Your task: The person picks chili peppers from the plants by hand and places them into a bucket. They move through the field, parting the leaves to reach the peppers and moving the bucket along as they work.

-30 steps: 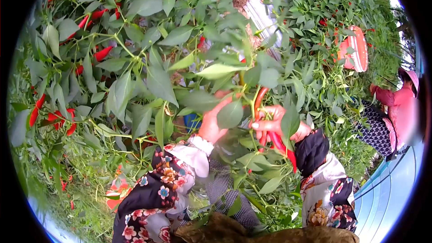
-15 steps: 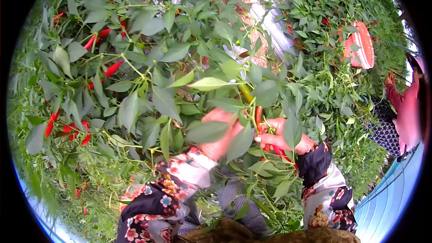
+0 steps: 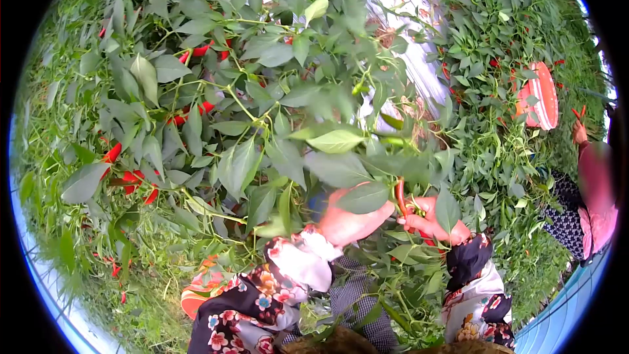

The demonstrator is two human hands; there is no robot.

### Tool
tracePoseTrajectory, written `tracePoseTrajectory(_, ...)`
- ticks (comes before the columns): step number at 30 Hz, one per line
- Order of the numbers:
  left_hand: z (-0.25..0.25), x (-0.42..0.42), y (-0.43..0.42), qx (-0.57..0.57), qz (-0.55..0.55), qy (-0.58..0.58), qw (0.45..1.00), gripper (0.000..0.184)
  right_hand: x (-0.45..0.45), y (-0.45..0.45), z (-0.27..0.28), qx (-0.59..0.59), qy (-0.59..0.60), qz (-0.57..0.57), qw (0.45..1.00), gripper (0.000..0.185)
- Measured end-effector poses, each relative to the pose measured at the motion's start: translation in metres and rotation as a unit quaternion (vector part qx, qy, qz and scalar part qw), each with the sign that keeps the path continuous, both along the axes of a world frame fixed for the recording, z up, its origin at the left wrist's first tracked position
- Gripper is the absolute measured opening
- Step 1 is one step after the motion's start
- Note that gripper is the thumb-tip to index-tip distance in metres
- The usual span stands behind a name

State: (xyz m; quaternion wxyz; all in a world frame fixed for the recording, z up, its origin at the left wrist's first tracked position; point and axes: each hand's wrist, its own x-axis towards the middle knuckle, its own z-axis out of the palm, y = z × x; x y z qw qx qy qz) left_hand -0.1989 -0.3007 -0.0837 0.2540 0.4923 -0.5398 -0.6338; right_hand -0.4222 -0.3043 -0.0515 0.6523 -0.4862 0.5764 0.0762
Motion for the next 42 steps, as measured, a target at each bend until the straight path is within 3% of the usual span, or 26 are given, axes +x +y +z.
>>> tracePoseTrajectory(1, 0.003, 0.001, -0.006, 0.004, -0.015, 0.028, 0.999, 0.021, -0.001, 0.001, -0.001, -0.01, -0.012, 0.017, 1.0, 0.018)
tracePoseTrajectory(5, 0.004, 0.017, 0.002, 0.37, -0.012, 0.189, 0.91, 0.021, 0.014, -0.005, 0.008, -0.022, -0.039, 0.044, 0.998, 0.015)
tracePoseTrajectory(8, 0.014, 0.025, 0.006, 0.329, 0.014, 0.241, 0.913, 0.019, 0.031, -0.012, 0.02, -0.027, -0.036, 0.055, 0.997, 0.014)
tracePoseTrajectory(9, 0.0, 0.029, 0.013, 0.332, -0.004, 0.309, 0.891, 0.019, 0.034, -0.011, 0.022, -0.036, -0.041, 0.055, 0.997, 0.013)
tracePoseTrajectory(12, 0.034, 0.036, 0.017, 0.323, 0.052, 0.253, 0.911, 0.02, 0.032, -0.002, 0.008, -0.07, -0.09, 0.077, 0.991, 0.012)
tracePoseTrajectory(13, 0.035, 0.033, 0.027, 0.429, 0.175, 0.337, 0.819, 0.022, 0.033, -0.003, 0.008, -0.06, -0.09, 0.093, 0.99, 0.011)
tracePoseTrajectory(14, 0.063, 0.056, 0.008, 0.288, 0.062, 0.264, 0.919, 0.025, 0.025, -0.007, 0.005, -0.079, -0.062, 0.046, 0.994, 0.011)
tracePoseTrajectory(15, 0.098, 0.086, -0.014, 0.232, 0.128, 0.25, 0.931, 0.025, 0.007, -0.003, 0.001, -0.091, -0.031, -0.006, 0.995, 0.011)
tracePoseTrajectory(16, 0.096, 0.107, -0.023, 0.159, 0.132, 0.263, 0.942, 0.022, -0.003, 0.001, -0.004, -0.101, -0.004, -0.047, 0.994, 0.011)
tracePoseTrajectory(18, 0.096, 0.111, -0.011, 0.178, 0.146, 0.241, 0.943, 0.021, -0.011, -0.001, -0.009, -0.19, 0.014, -0.059, 0.98, 0.012)
tracePoseTrajectory(20, 0.095, 0.124, 0.019, 0.205, 0.223, 0.273, 0.913, 0.021, -0.007, -0.009, 0.0, -0.136, 0.064, -0.157, 0.976, 0.02)
tracePoseTrajectory(23, 0.093, 0.149, 0.075, 0.254, 0.29, 0.305, 0.871, 0.014, 0.013, -0.022, 0.015, -0.378, 0.199, -0.137, 0.894, 0.024)
tracePoseTrajectory(24, 0.093, 0.154, 0.092, 0.263, 0.301, 0.324, 0.858, 0.012, 0.025, -0.024, 0.028, -0.514, 0.269, -0.037, 0.814, 0.02)
tracePoseTrajectory(26, 0.102, 0.161, 0.119, 0.269, 0.29, 0.284, 0.873, 0.017, 0.084, -0.025, 0.075, -0.703, 0.219, 0.097, 0.669, 0.018)
tracePoseTrajectory(27, 0.1, 0.162, 0.133, 0.242, 0.294, 0.308, 0.872, 0.033, 0.11, -0.015, 0.092, -0.674, 0.173, 0.059, 0.715, 0.017)
tracePoseTrajectory(28, 0.096, 0.161, 0.144, 0.142, 0.285, 0.273, 0.908, 0.046, 0.138, -0.003, 0.108, -0.639, 0.124, 0.022, 0.759, 0.016)
tracePoseTrajectory(29, 0.101, 0.162, 0.153, 0.107, 0.27, 0.253, 0.923, 0.055, 0.169, 0.009, 0.119, -0.618, 0.05, 0.041, 0.784, 0.014)
tracePoseTrajectory(31, 0.113, 0.168, 0.174, 0.026, 0.255, 0.158, 0.954, 0.073, 0.23, 0.054, 0.137, -0.311, -0.12, -0.064, 0.941, 0.007)
tracePoseTrajectory(32, 0.114, 0.169, 0.187, -0.02, 0.246, 0.086, 0.965, 0.08, 0.255, 0.075, 0.139, -0.174, -0.168, -0.092, 0.966, 0.006)
tracePoseTrajectory(33, 0.115, 0.174, 0.2, 0.002, 0.236, 0.079, 0.968, 0.085, 0.27, 0.093, 0.123, -0.225, -0.231, 0.01, 0.947, 0.006)
tracePoseTrajectory(34, 0.114, 0.178, 0.218, -0.024, 0.236, 0.014, 0.971, 0.077, 0.284, 0.115, 0.117, -0.175, -0.2, 0.013, 0.964, 0.006)
tracePoseTrajectory(35, 0.11, 0.185, 0.238, -0.003, 0.259, 0.003, 0.966, 0.08, 0.3, 0.134, 0.108, -0.216, -0.213, 0.023, 0.953, 0.007)
tracePoseTrajectory(37, 0.1, 0.187, 0.28, 0.05, 0.334, -0.002, 0.941, 0.076, 0.321, 0.178, 0.087, -0.1, -0.224, -0.075, 0.967, 0.008)
tracePoseTrajectory(38, 0.095, 0.195, 0.307, 0.078, 0.334, -0.017, 0.939, 0.071, 0.334, 0.197, 0.079, -0.102, -0.221, -0.027, 0.97, 0.006)
tracePoseTrajectory(40, 0.097, 0.21, 0.355, 0.101, 0.36, 0.018, 0.927, 0.063, 0.356, 0.234, 0.071, -0.048, -0.263, 0.021, 0.963, 0.008)
tracePoseTrajectory(42, 0.111, 0.224, 0.404, 0.201, 0.413, 0.075, 0.885, 0.052, 0.381, 0.268, 0.076, -0.07, -0.343, 0.074, 0.934, 0.013)
